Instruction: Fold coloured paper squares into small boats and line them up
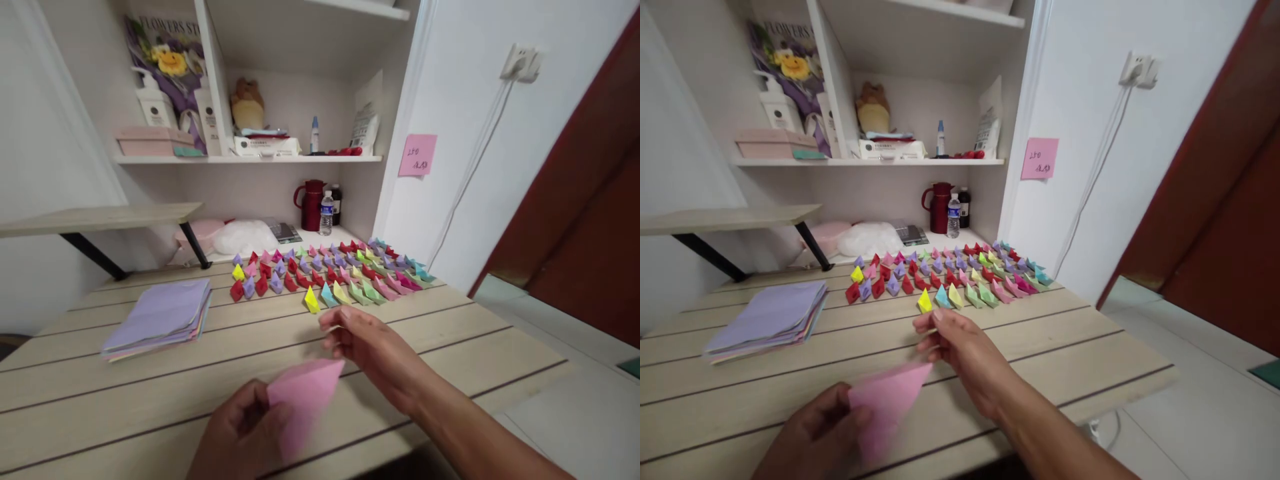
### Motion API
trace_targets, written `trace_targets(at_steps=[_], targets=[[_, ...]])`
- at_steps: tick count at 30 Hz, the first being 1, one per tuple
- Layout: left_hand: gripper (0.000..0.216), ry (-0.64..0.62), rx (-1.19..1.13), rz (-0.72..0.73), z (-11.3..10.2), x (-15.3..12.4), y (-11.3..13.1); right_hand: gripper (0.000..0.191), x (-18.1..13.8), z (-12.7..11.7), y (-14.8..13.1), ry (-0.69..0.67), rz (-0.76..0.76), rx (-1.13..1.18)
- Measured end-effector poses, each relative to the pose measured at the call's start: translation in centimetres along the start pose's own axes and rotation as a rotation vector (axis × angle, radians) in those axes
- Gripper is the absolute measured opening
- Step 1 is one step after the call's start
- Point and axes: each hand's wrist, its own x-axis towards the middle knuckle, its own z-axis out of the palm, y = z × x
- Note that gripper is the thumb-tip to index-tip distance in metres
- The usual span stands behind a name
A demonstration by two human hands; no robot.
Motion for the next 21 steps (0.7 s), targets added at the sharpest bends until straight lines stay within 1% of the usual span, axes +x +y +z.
trace_targets(at_steps=[1, 3, 5, 7, 9, 11, 13, 18, 21], targets=[[0.037, -0.104, -0.136, -0.069, -0.1, 1.0, 0.5, 0.038, 1.5, 0.4, -0.1, -0.035, 0.009, 0.036], [0.04, -0.158, -0.37, -0.117, -0.1, 3.0, 1.3, 0.048, 3.9, 1.1, -0.3, -0.136, 0.021, 0.044], [0.04, -0.105, -0.475, -0.119, 0.2, 4.7, 1.6, 0.061, 5.4, 1.6, -0.2, -0.214, 0.052, 0.073], [0.038, -0.047, -0.508, -0.106, 0.4, 6.1, 1.5, 0.066, 6.1, 2.0, 0.0, -0.233, 0.085, 0.146], [0.037, -0.023, -0.521, -0.094, 0.7, 7.1, 1.3, 0.062, 6.2, 2.1, 0.6, -0.206, 0.085, 0.188], [0.035, -0.02, -0.531, -0.094, 1.0, 7.9, 1.0, 0.055, 6.0, 2.3, 1.3, -0.168, 0.055, 0.163], [0.035, -0.02, -0.543, -0.098, 1.4, 8.4, 0.8, 0.054, 5.9, 2.4, 2.3, -0.117, 0.025, 0.117], [0.038, -0.014, -0.565, -0.109, 1.7, 8.3, 0.9, 0.041, 6.7, 2.3, 4.1, 0.005, 0.029, 0.079], [0.039, 0.058, -0.563, -0.09, 1.3, 8.1, 1.1, 0.043, 7.1, 2.1, 4.4, 0.032, 0.035, 0.062]])
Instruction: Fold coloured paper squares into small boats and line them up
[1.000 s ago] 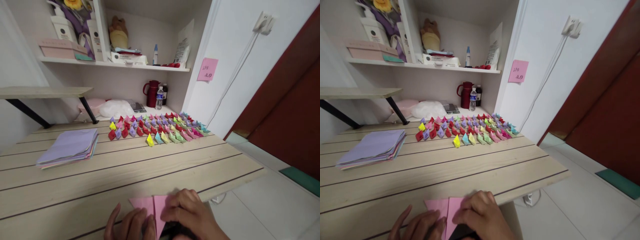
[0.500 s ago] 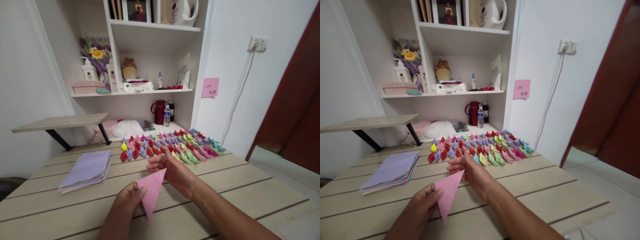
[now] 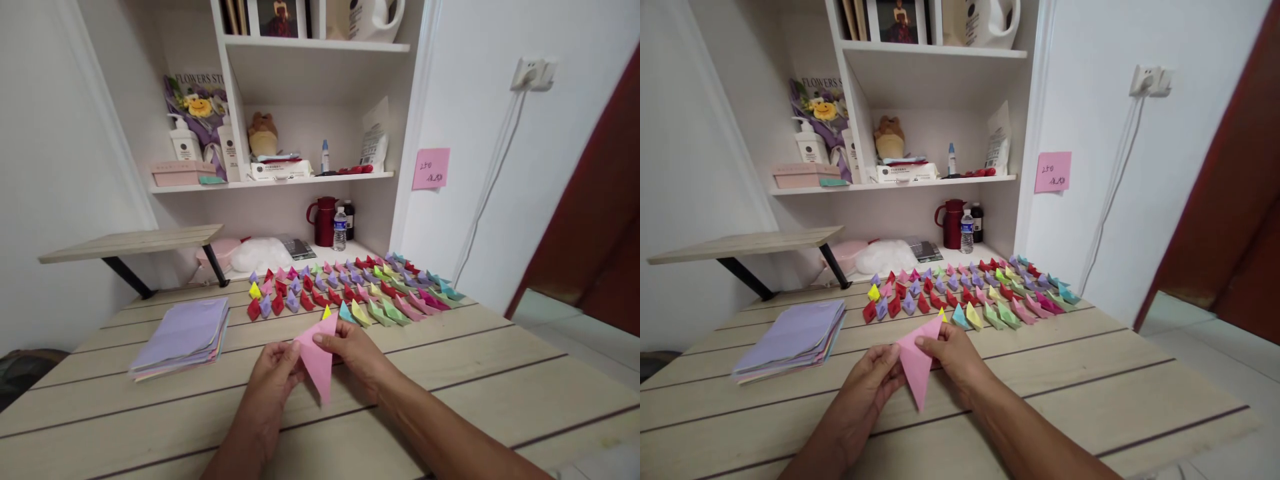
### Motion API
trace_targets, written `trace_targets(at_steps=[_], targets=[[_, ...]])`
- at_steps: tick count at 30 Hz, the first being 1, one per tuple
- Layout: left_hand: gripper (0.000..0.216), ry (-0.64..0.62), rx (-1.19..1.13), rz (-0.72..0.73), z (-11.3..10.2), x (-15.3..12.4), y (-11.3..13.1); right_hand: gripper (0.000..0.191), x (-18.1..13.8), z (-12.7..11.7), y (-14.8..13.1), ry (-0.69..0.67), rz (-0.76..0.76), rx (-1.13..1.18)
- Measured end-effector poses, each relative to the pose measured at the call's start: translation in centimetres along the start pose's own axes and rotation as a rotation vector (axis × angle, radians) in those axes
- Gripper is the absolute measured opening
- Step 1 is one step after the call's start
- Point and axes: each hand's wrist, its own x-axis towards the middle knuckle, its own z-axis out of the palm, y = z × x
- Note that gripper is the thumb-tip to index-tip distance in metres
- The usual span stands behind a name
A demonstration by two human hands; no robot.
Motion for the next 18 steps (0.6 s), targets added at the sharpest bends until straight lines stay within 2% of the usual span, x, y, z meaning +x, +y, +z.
trace_targets(at_steps=[2, 5, 13, 16, 18], targets=[[0.043, 0.028, 0.002, 0.024, 0.0, -0.1, 0.2, 0.044, 0.1, 0.0, -0.1, 0.004, -0.008, -0.011], [0.044, -0.032, 0.004, 0.01, 0.1, 0.0, 0.1, 0.043, -0.1, 0.2, -0.1, -0.007, -0.029, -0.014], [0.02, -0.122, -0.103, -0.025, -0.1, 0.9, -0.5, 0.047, -0.3, 0.6, -0.3, -0.084, -0.067, 0.033], [0.026, -0.198, -0.182, -0.052, 0.0, 0.9, -0.2, 0.055, -0.3, 0.5, -0.6, -0.119, -0.094, 0.063], [0.029, -0.24, -0.226, -0.047, 0.2, 0.8, 0.1, 0.051, -0.4, 0.5, -0.9, -0.149, -0.131, 0.074]])
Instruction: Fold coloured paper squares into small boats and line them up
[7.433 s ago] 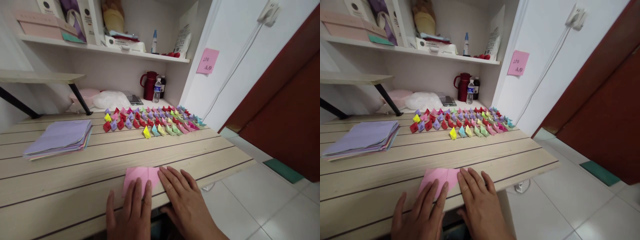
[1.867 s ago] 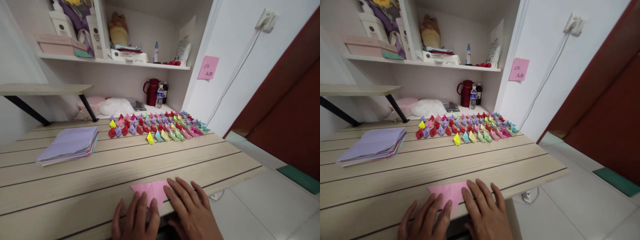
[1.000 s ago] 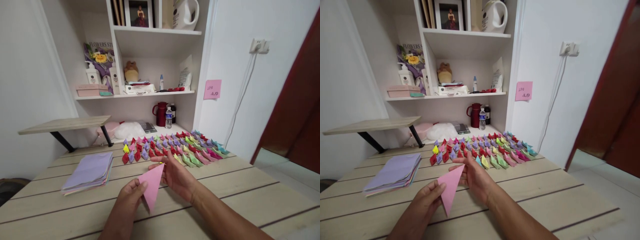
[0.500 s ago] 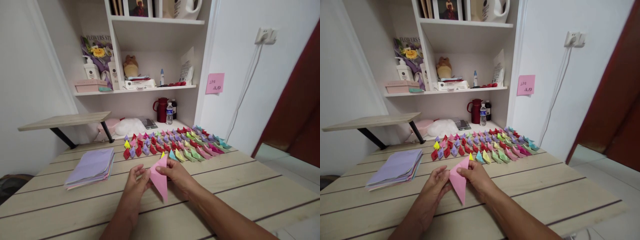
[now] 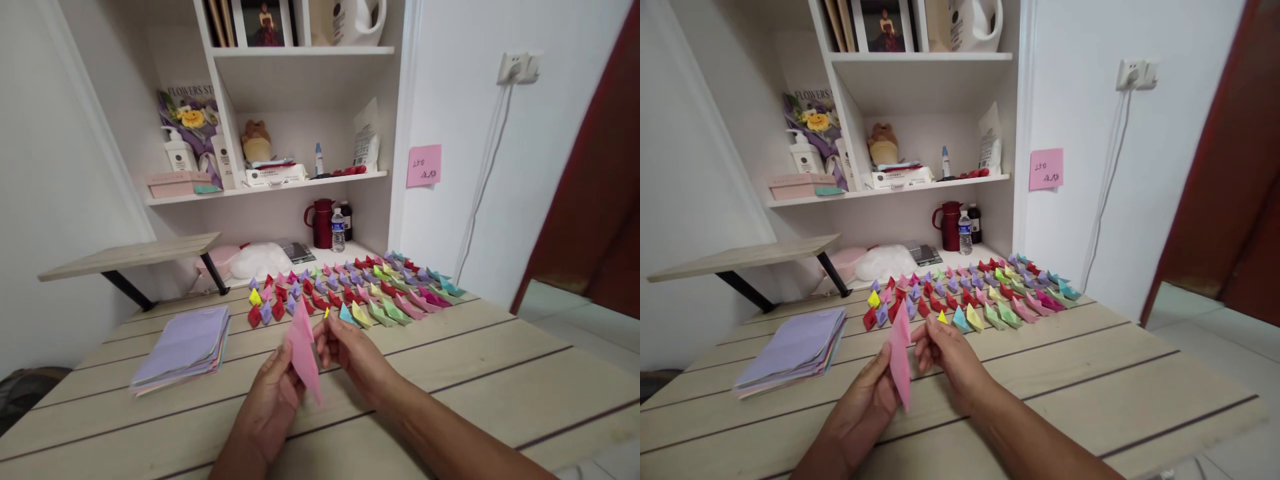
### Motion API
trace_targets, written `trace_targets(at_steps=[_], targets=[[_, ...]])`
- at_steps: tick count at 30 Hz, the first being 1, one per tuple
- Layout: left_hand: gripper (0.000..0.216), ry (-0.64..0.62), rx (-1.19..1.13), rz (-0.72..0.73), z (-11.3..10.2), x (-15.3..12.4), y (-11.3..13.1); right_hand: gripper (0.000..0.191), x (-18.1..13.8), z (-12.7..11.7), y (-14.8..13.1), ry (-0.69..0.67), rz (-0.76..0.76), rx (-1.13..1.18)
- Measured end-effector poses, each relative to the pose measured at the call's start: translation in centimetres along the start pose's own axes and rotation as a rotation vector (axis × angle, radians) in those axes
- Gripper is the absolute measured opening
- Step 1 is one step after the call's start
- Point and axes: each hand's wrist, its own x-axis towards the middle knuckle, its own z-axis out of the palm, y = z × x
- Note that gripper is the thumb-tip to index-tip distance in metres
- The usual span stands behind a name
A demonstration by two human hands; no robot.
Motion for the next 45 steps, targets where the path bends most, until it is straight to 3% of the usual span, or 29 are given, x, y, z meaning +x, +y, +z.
trace_targets(at_steps=[3, 6, 12, 18, 26, 45], targets=[[0.024, -0.032, -0.044, 0.018, 0.6, -0.2, 0.4, 0.042, -0.4, 0.2, -0.5, -0.047, -0.063, 0.006], [0.014, -0.035, -0.072, 0.033, 1.0, -0.2, 0.6, 0.045, -0.8, 0.5, -0.8, -0.08, -0.102, 0.015], [0.037, -0.108, -0.165, 0.0, 1.2, 0.0, 0.7, 0.054, -1.1, 0.7, -1.2, -0.131, -0.122, 0.038], [0.047, -0.146, -0.161, 0.001, 1.2, 0.0, 0.6, 0.053, -1.2, 0.6, -1.3, -0.132, -0.105, 0.049], [0.042, -0.098, -0.047, -0.025, 0.8, -0.1, 0.5, 0.047, -1.1, 0.4, -1.6, -0.044, -0.19, -0.047], [0.046, -0.181, -0.164, -0.034, 1.3, -0.3, 1.1, 0.061, -1.0, 0.2, -1.3, -0.218, -0.118, 0.057]])
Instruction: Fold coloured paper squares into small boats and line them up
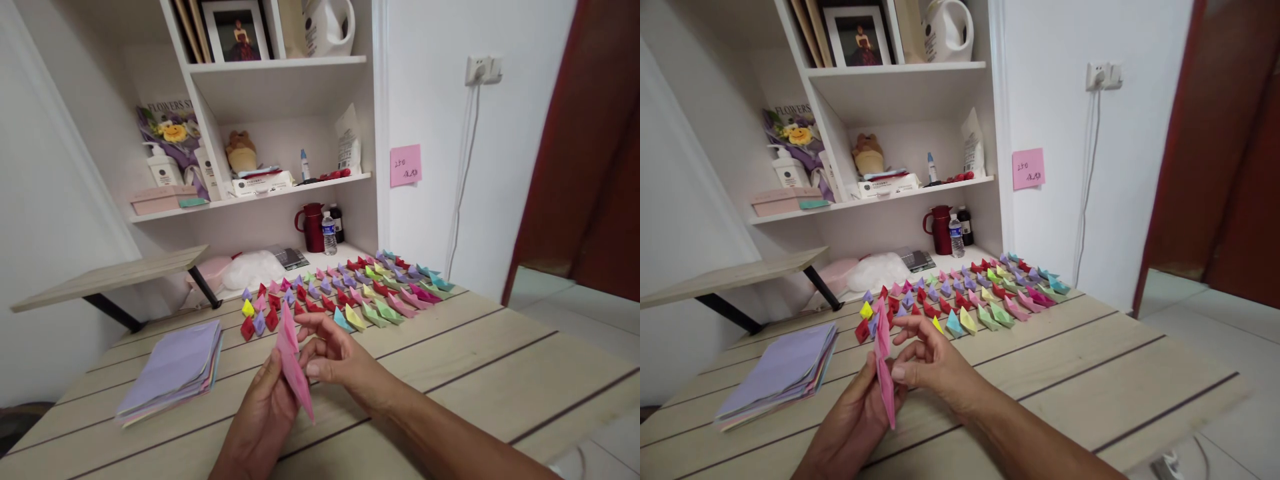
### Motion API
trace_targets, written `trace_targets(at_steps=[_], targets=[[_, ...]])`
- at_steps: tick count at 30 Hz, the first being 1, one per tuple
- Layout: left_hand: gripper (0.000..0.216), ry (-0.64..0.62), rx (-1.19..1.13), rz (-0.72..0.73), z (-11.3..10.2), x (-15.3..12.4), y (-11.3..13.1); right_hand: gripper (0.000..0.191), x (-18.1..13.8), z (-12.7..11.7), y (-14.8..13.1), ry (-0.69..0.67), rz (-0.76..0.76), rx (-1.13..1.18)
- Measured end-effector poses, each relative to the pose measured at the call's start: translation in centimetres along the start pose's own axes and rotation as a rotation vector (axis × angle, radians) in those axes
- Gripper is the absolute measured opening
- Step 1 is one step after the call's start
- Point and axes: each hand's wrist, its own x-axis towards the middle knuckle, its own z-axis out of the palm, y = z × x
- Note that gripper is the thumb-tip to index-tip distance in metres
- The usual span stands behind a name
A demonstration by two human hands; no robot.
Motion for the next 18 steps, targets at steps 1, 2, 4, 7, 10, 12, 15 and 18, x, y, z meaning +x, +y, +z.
trace_targets(at_steps=[1, 2, 4, 7, 10, 12, 15, 18], targets=[[0.047, -0.006, -0.007, 0.003, -0.07, 0.05, -0.02, 0.064, 0.01, 0.05, -0.03, -0.01, 0.001, -0.001], [0.047, -0.012, -0.014, 0.004, -0.14, 0.1, -0.04, 0.066, 0.01, 0.1, -0.05, -0.02, 0.003, -0.001], [0.049, -0.019, -0.022, 0.01, -0.27, 0.23, -0.08, 0.069, 0.01, 0.17, -0.05, -0.032, 0.006, -0.007], [0.052, -0.008, -0.022, 0.001, -0.41, 0.33, -0.11, 0.067, 0.05, 0.15, 0.02, -0.022, 0.006, -0.008], [0.052, -0.003, -0.02, -0.028, -0.41, 0.27, -0.07, 0.064, 0.1, 0.08, 0.12, -0.011, 0.011, 0.005], [0.051, 0.006, -0.025, -0.022, -0.3, 0.14, 0.01, 0.064, 0.11, 0.05, 0.19, -0.013, 0.011, 0.011], [0.049, 0.008, -0.022, -0.006, -0.03, -0.1, 0.14, 0.065, 0.08, 0.02, 0.27, -0.015, 0.018, -0.001], [0.049, -0.007, -0.008, -0.006, 0.19, -0.23, 0.22, 0.066, 0.03, 0.0, 0.27, -0.021, 0.018, -0.022]])
